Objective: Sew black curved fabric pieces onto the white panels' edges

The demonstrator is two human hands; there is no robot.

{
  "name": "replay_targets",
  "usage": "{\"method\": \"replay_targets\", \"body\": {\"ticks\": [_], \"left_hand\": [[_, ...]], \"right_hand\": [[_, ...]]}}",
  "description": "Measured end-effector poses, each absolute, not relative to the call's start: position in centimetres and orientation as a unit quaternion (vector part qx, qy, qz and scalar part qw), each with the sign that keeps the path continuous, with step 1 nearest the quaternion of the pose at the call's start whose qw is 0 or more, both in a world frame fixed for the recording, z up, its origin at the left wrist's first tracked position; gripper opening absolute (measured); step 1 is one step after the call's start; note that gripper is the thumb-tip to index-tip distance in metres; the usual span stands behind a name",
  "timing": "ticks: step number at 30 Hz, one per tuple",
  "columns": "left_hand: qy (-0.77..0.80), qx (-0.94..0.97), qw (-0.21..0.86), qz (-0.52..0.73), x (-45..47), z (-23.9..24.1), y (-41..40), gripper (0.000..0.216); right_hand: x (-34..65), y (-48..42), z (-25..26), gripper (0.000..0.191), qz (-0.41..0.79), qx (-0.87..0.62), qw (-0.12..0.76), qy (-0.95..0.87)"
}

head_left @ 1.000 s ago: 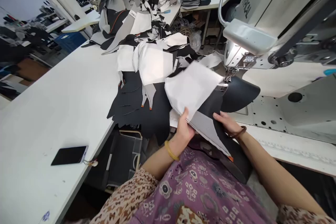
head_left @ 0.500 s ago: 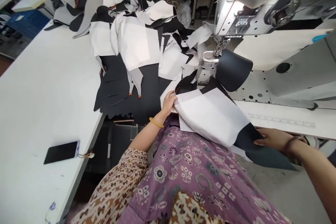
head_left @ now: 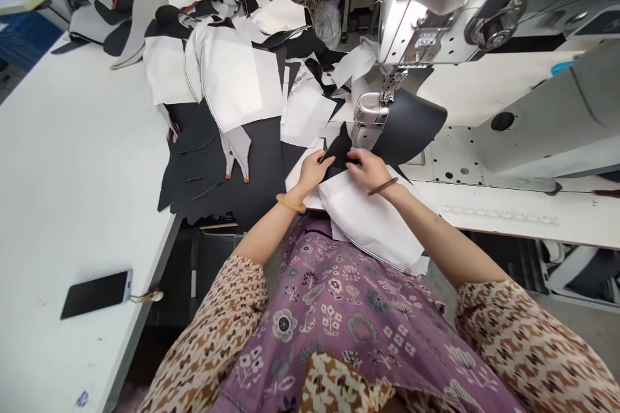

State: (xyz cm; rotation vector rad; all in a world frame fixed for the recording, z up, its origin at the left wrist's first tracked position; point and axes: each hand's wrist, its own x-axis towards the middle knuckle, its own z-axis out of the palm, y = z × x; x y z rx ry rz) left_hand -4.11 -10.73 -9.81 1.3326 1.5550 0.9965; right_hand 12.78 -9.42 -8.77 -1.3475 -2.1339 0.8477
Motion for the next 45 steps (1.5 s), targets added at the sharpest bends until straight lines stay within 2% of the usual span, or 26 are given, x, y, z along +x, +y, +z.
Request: {"method": "replay_targets", "body": {"ticks": [2, 5, 7, 8, 11, 13, 19, 25, 29, 33, 36, 39, 42, 45], "left_hand": [[0.569, 0.526, 0.459, 0.435, -4.4, -8.7, -11.6, 0.015], [0.461, 0.501, 0.550, 0.484, -5.0, -6.5, -12.5, 0.030], [0.441, 0.536, 0.549, 0.466, -5.4, -4.9, -12.5, 0.034], [0.456, 0.573, 0.516, 0.445, -5.6, -4.2, -12.3, 0.032], [0.512, 0.681, 0.349, 0.390, -5.8, -2.7, -11.2, 0.025], [0.519, 0.707, 0.284, 0.387, -5.6, -2.5, -10.6, 0.027], [0.522, 0.686, 0.274, 0.425, -4.5, -2.9, -9.3, 0.033], [0.449, 0.719, 0.250, 0.468, -2.6, -1.1, -5.1, 0.033], [0.446, 0.743, 0.225, 0.445, -1.6, -1.7, -2.2, 0.039], [0.470, 0.780, 0.114, 0.397, -1.9, -2.7, -1.3, 0.040], [0.328, 0.899, 0.026, 0.288, -3.3, -2.1, -1.0, 0.030], [0.160, 0.971, -0.011, 0.180, -4.8, -1.1, -0.2, 0.029], [0.106, 0.982, -0.046, 0.152, -5.7, -0.7, 0.9, 0.026], [0.092, 0.981, -0.093, 0.143, -5.9, -1.0, 1.4, 0.037]], "right_hand": [[12.8, -8.6, -8.3, 0.037, 0.331, -0.499, 0.264, -0.756], [12.4, -8.3, -6.8, 0.042, 0.458, -0.441, 0.315, -0.705], [11.8, -8.6, -5.8, 0.040, 0.533, -0.397, 0.339, -0.666], [11.4, -8.7, -5.3, 0.037, 0.536, -0.388, 0.347, -0.664], [10.9, -9.1, -4.4, 0.029, 0.431, -0.403, 0.368, -0.719], [11.3, -9.0, -3.9, 0.028, 0.341, -0.419, 0.349, -0.766], [13.7, -8.5, -2.4, 0.035, 0.223, -0.489, 0.193, -0.821], [13.8, -7.1, -0.3, 0.036, 0.141, -0.612, 0.182, -0.756], [13.5, -6.5, 0.8, 0.033, 0.084, -0.684, 0.141, -0.711], [13.2, -6.6, 0.8, 0.036, 0.074, -0.714, 0.099, -0.689], [12.9, -6.8, 0.7, 0.037, 0.071, -0.721, 0.095, -0.683], [13.0, -7.2, 0.4, 0.038, 0.062, -0.720, 0.101, -0.684], [13.9, -7.7, -0.3, 0.050, 0.023, -0.707, 0.123, -0.696], [15.5, -8.0, -1.2, 0.061, -0.017, -0.700, 0.136, -0.701]]}}
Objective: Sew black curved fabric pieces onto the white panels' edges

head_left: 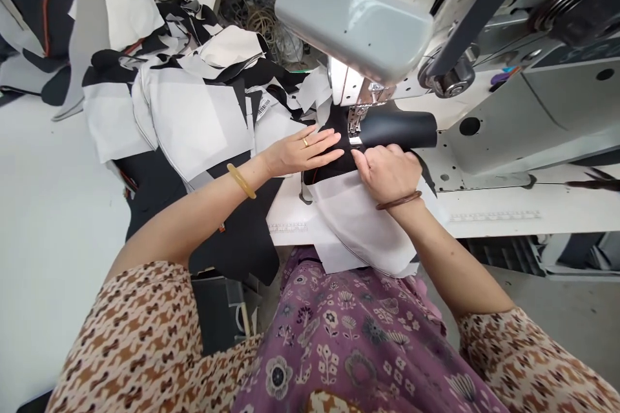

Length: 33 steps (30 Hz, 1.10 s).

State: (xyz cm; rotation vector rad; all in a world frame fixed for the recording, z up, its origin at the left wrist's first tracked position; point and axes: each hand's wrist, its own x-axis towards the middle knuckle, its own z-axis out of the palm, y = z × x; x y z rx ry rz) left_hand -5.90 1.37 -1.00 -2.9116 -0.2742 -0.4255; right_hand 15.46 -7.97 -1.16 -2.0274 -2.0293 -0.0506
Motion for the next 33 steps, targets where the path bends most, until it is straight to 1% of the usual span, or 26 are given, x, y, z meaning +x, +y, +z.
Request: {"method": "replay_targets", "body": {"ticks": [3, 7, 10, 16, 18, 25, 30, 33], "left_hand": [[-0.119, -0.973, 0.123, -0.152, -5.6, -1.7, 0.8, 0.042], [-0.209, -0.944, 0.152, -0.204, -4.3, -2.7, -1.5, 0.042], [-0.277, -0.914, 0.175, -0.240, -3.0, -3.3, -3.3, 0.042], [-0.379, -0.880, 0.104, -0.266, -0.8, -4.1, -5.0, 0.037], [-0.401, -0.869, 0.098, -0.274, -0.3, -4.4, -5.1, 0.037], [-0.415, -0.863, 0.107, -0.269, 0.2, -4.7, -4.9, 0.037], [-0.401, -0.861, 0.165, -0.267, 0.3, -4.4, -5.0, 0.037], [-0.393, -0.863, 0.172, -0.267, 0.3, -4.2, -5.0, 0.040]], "right_hand": [[16.7, -7.5, -1.4, 0.060, -0.036, -0.718, 0.140, -0.681], [17.3, -6.0, -0.8, 0.052, -0.013, -0.742, 0.138, -0.656], [17.6, -5.1, -0.1, 0.049, -0.006, -0.741, 0.156, -0.653], [18.4, -3.2, 0.8, 0.047, 0.020, -0.723, 0.190, -0.664], [18.5, -2.2, 0.8, 0.046, 0.028, -0.718, 0.191, -0.669], [18.7, 0.7, 0.3, 0.044, 0.040, -0.704, 0.192, -0.683], [18.8, 1.1, 0.2, 0.042, 0.031, -0.707, 0.179, -0.684], [18.8, 1.3, 0.2, 0.041, 0.021, -0.707, 0.170, -0.686]]}}
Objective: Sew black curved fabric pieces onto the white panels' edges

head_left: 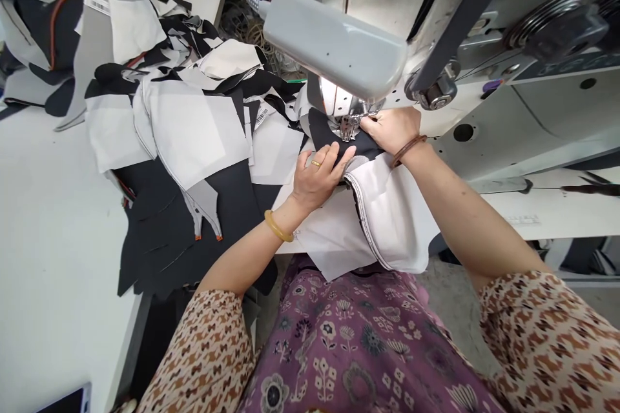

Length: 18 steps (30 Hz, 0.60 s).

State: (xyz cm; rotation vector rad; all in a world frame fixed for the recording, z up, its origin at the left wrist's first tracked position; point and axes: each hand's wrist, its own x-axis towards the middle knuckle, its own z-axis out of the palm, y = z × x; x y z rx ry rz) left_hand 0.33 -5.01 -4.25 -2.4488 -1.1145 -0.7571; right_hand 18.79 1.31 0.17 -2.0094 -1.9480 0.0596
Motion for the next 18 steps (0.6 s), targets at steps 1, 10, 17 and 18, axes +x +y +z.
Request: {"method": "replay_targets", "body": {"ticks": [1, 10, 17, 18], "left_hand": [[-0.393, -0.864, 0.172, -0.265, 0.3, -4.2, -5.0, 0.040], [-0.376, -0.863, 0.209, -0.264, -0.5, -4.8, -4.4, 0.038], [-0.354, -0.868, 0.210, -0.279, -0.7, -5.0, -4.2, 0.036], [-0.356, -0.872, 0.187, -0.280, -0.7, -5.1, -4.1, 0.035]], "right_hand": [[18.8, 1.3, 0.2, 0.041, 0.017, -0.707, 0.168, -0.687], [18.6, 1.1, 0.0, 0.043, 0.006, -0.705, 0.168, -0.689], [18.8, 1.0, 0.1, 0.044, 0.003, -0.697, 0.160, -0.699], [18.8, 1.0, 0.2, 0.045, 0.006, -0.694, 0.153, -0.703]]}}
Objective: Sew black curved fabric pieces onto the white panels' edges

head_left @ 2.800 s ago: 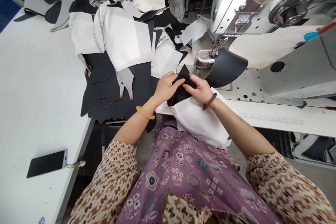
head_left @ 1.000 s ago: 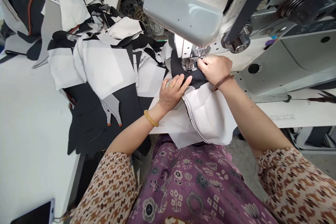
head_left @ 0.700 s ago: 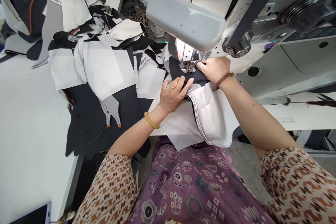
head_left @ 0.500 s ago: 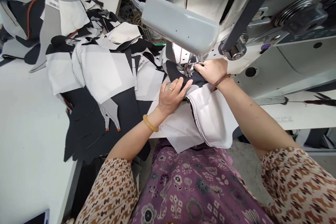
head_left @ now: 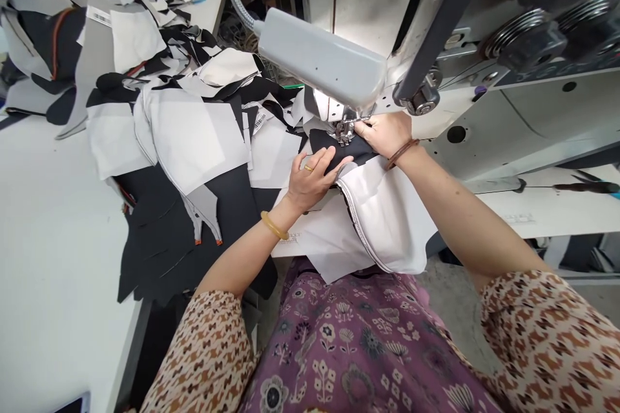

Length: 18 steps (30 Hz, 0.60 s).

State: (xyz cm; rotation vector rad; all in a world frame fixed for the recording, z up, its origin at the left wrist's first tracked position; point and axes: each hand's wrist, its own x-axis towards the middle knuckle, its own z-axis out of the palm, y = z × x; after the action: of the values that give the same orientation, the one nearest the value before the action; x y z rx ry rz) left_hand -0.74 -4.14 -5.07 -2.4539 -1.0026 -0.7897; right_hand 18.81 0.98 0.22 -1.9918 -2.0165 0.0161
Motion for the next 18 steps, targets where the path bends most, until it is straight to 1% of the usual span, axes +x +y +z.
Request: {"method": "replay_targets", "body": {"ticks": [2, 4, 8, 10, 12, 14, 15, 16, 18], "left_hand": [[-0.364, -0.877, 0.139, -0.280, -0.8, -5.2, -4.0, 0.034], [-0.373, -0.877, 0.127, -0.275, -0.8, -5.4, -3.9, 0.032], [-0.375, -0.862, 0.201, -0.277, -0.7, -5.5, -3.8, 0.032], [-0.371, -0.852, 0.232, -0.286, -0.5, -5.3, -3.8, 0.033], [-0.367, -0.848, 0.246, -0.292, -0.4, -5.0, -3.9, 0.034], [-0.367, -0.848, 0.246, -0.293, -0.4, -4.9, -3.9, 0.035], [-0.367, -0.850, 0.242, -0.290, -0.4, -4.9, -4.0, 0.035], [-0.369, -0.850, 0.238, -0.289, -0.4, -4.9, -4.0, 0.036], [-0.376, -0.852, 0.229, -0.285, -0.4, -4.9, -4.1, 0.037]], "right_hand": [[18.8, 1.0, 0.4, 0.045, 0.011, -0.689, 0.148, -0.710], [18.9, 1.2, 0.5, 0.045, 0.021, -0.688, 0.147, -0.711], [19.4, 1.3, 0.3, 0.046, 0.024, -0.688, 0.156, -0.708], [19.9, 0.5, 0.2, 0.042, 0.007, -0.677, 0.212, -0.705], [19.9, -1.4, 0.5, 0.038, 0.011, -0.663, 0.311, -0.681], [19.4, -4.2, 1.0, 0.036, 0.056, -0.640, 0.405, -0.651], [18.8, -5.9, 1.3, 0.037, 0.091, -0.619, 0.431, -0.650], [18.0, -7.5, 1.5, 0.039, 0.119, -0.596, 0.428, -0.668], [16.1, -10.2, 1.8, 0.052, 0.120, -0.576, 0.377, -0.715]]}}
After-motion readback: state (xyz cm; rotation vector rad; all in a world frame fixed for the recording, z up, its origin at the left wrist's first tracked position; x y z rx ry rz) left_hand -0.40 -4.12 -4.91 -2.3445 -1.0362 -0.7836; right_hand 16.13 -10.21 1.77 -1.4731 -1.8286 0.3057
